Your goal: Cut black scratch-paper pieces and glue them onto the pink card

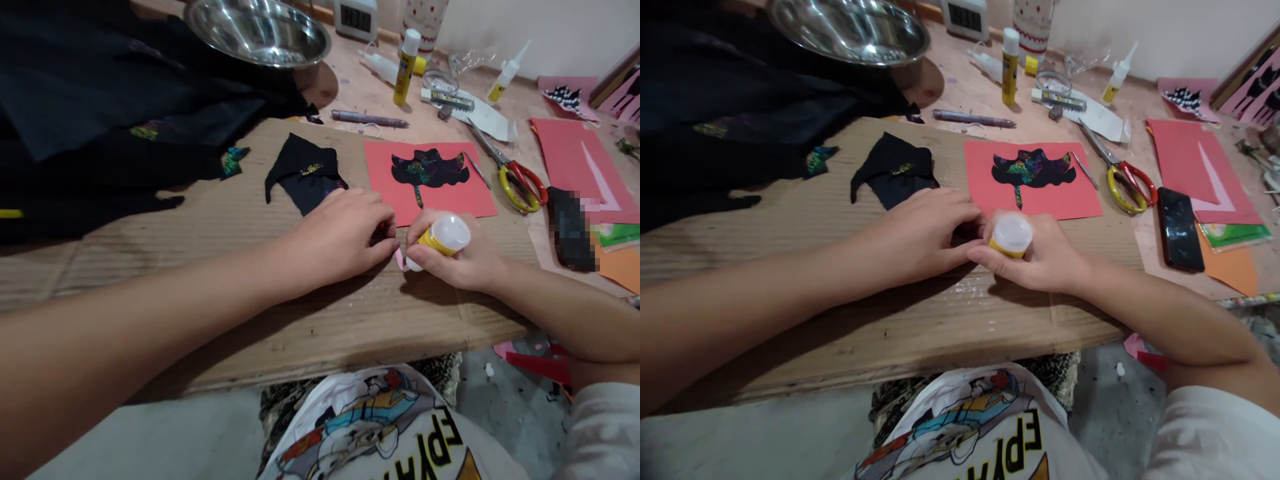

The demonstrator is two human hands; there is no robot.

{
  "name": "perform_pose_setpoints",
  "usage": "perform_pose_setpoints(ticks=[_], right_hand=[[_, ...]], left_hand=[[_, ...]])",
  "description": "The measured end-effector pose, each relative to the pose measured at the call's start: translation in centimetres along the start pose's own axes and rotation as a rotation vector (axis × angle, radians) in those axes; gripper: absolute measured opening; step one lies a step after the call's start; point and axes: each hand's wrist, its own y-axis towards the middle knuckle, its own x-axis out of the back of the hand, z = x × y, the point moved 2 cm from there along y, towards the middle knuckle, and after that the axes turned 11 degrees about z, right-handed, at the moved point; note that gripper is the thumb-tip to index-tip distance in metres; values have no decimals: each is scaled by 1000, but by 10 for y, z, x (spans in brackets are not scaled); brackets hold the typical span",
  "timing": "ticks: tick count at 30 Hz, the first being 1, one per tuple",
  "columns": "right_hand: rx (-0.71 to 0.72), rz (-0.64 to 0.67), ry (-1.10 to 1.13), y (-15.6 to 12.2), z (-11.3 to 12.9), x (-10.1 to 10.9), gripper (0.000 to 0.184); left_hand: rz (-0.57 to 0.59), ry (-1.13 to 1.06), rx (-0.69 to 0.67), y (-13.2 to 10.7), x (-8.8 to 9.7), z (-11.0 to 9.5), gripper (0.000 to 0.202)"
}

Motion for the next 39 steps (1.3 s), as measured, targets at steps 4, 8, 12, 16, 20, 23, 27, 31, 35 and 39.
perform_pose_setpoints(ticks=[4, 8, 12, 16, 20, 23, 27, 31, 35, 39], right_hand=[[1, -27, 15, 0, -2, -1, 25], [-25, -37, 63, 2, -3, -2, 28], [19, -6, 22, 2, 0, -1, 25], [57, -14, -11, 2, 1, -1, 22], [72, 9, -52, 1, 0, -1, 27], [94, 45, -94, -1, 0, -2, 29], [87, 8, -104, -1, -1, -1, 29], [57, 32, -99, -1, -1, -2, 30], [66, 51, -56, -2, 2, 0, 30], [14, -75, 51, -3, 1, 5, 39]], left_hand=[[-8, -9, -12, 0, -1, 1, 22], [-1, -4, -2, 0, 0, 0, 22], [16, -8, 2, 1, 1, 0, 21], [27, -11, 2, 1, 1, 0, 20], [34, 7, -4, 1, 2, 0, 20], [24, 9, -8, 1, 1, 0, 19], [32, 9, -9, 3, 0, 2, 20], [39, 14, -11, 4, -1, 3, 20], [38, 15, 10, 4, -1, 3, 20], [36, 32, 13, 3, 0, 1, 20]])
